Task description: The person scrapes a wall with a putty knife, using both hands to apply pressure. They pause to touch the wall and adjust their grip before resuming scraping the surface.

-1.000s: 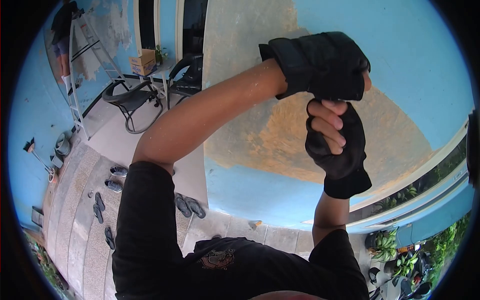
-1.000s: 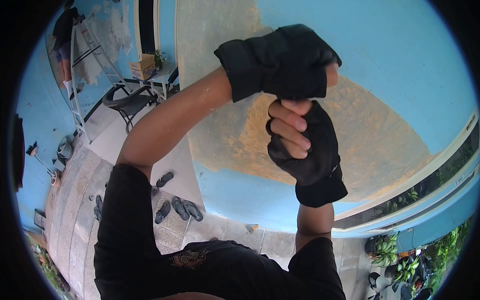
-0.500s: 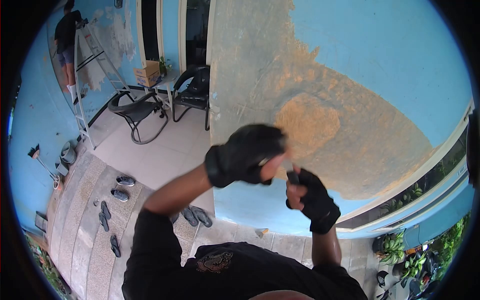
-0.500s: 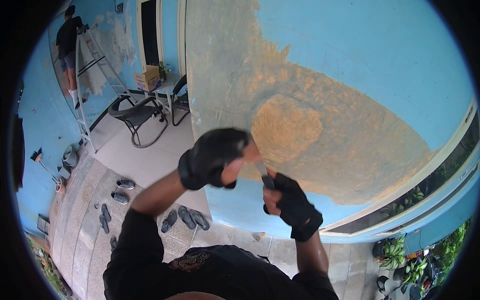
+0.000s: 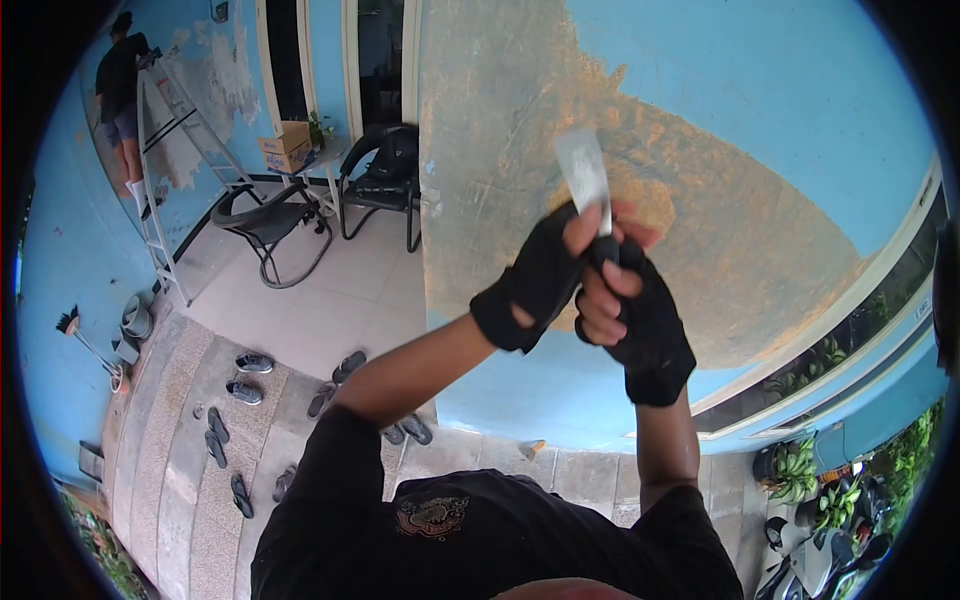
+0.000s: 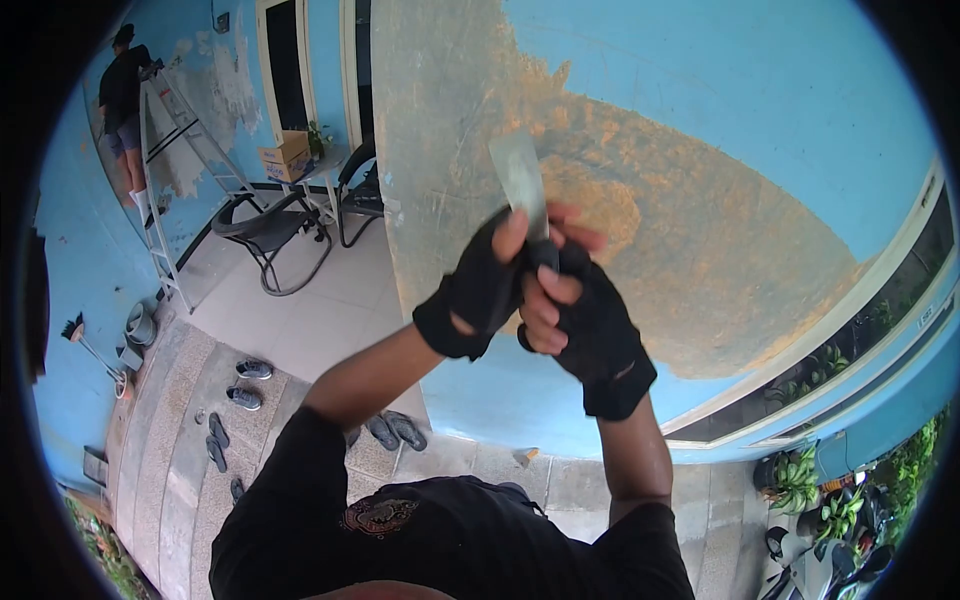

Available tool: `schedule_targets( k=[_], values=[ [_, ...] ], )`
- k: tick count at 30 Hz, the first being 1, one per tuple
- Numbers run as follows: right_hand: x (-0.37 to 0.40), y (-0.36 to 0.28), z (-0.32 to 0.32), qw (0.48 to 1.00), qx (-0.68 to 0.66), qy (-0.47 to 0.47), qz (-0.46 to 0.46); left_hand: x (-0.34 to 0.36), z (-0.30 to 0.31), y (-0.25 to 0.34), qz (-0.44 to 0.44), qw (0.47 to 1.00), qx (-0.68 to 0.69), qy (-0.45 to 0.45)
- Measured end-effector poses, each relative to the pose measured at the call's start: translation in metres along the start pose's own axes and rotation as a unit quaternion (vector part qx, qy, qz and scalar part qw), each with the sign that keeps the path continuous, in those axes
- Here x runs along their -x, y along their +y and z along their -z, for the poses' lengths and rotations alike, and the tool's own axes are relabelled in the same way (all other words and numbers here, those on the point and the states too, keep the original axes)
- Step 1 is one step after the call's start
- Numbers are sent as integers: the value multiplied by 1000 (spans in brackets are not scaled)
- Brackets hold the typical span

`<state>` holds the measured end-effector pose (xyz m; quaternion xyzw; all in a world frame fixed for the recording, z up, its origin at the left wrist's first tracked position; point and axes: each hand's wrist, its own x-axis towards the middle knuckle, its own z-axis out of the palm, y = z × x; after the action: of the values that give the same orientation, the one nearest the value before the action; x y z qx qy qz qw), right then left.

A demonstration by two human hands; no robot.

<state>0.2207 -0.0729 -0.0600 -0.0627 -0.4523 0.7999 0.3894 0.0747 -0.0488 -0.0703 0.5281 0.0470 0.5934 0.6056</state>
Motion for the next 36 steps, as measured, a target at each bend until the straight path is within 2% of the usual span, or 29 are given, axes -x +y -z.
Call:
schedule_targets(
  k=[2, 4, 6, 8, 10, 13, 17, 21, 29, 36],
  values=[
    [-10, -17, -13, 1000, 2, -24, 5, -23, -13, 22, 8, 1000, 2, 23],
    [-18, -35, -19, 996, -33, -61, -52, -43, -18, 34, 18, 999, 7, 51],
    [-21, -48, -21, 996, -46, -39, -67, -62, -20, 39, -54, 998, -19, 18],
    [-26, -61, -15, 991, -82, -67, -81, -71, -25, 37, -59, 998, 7, 11],
    [-29, -71, -18, 990, -79, -67, -92, -73, -34, 39, -67, 994, 53, 73],
    [-36, -82, -18, 984, -115, -54, -124, -80, -31, 33, -87, 988, 109, 67],
    [-47, -84, -13, 989, -96, -35, -107, -92, -26, 29, -88, 984, 108, 108],
    [-45, -83, -18, 996, -54, -31, -69, -92, -30, 34, -99, 987, 88, 88],
    [-39, -88, -23, 995, -54, 13, -78, -96, -31, 23, -130, 982, 113, 79],
    [-44, -89, -27, 996, -48, -5, -76, -98, -29, 24, -137, 981, 119, 67]
  ],
)
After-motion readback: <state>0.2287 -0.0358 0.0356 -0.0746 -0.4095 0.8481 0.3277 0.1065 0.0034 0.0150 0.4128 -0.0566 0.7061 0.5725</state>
